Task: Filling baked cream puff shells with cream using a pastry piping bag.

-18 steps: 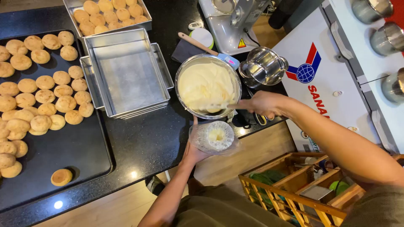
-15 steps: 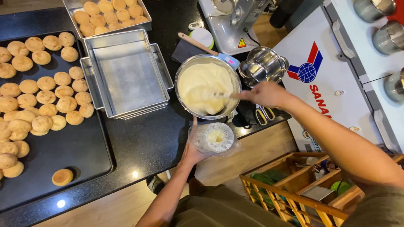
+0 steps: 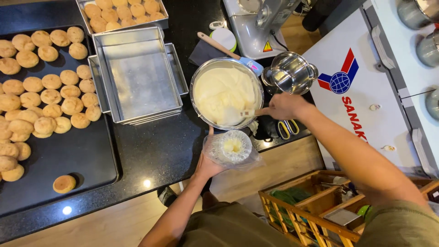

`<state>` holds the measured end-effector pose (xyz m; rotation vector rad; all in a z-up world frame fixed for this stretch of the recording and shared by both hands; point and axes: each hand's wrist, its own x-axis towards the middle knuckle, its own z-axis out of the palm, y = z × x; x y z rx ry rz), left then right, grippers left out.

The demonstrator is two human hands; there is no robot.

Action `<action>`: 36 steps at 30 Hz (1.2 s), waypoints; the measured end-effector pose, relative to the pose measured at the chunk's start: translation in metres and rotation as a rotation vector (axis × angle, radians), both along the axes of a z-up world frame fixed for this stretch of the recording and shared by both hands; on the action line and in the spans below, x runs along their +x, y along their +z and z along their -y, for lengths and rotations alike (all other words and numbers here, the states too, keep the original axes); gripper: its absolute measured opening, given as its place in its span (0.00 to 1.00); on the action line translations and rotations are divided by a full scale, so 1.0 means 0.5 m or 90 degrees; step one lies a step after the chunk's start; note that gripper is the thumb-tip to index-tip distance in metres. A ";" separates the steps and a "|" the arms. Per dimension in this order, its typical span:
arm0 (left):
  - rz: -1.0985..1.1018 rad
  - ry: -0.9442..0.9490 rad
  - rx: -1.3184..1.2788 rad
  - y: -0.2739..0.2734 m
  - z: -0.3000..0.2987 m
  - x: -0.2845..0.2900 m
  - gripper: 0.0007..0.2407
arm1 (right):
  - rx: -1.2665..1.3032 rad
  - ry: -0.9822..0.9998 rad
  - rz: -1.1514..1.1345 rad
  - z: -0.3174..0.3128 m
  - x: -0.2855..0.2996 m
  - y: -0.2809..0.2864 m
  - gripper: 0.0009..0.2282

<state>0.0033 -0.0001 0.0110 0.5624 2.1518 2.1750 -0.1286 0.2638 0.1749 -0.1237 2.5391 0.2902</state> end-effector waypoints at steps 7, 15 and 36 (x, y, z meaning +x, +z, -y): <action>0.011 0.013 0.015 -0.015 -0.002 0.003 0.61 | -0.238 -0.121 -0.011 -0.090 0.044 -0.208 0.25; 0.009 -0.047 0.022 -0.100 0.040 0.010 0.43 | -0.633 -0.361 -0.032 -0.111 0.123 -0.280 0.24; 0.010 0.268 -0.222 0.127 0.107 0.005 0.29 | -0.589 -0.126 0.018 -0.184 0.015 0.186 0.14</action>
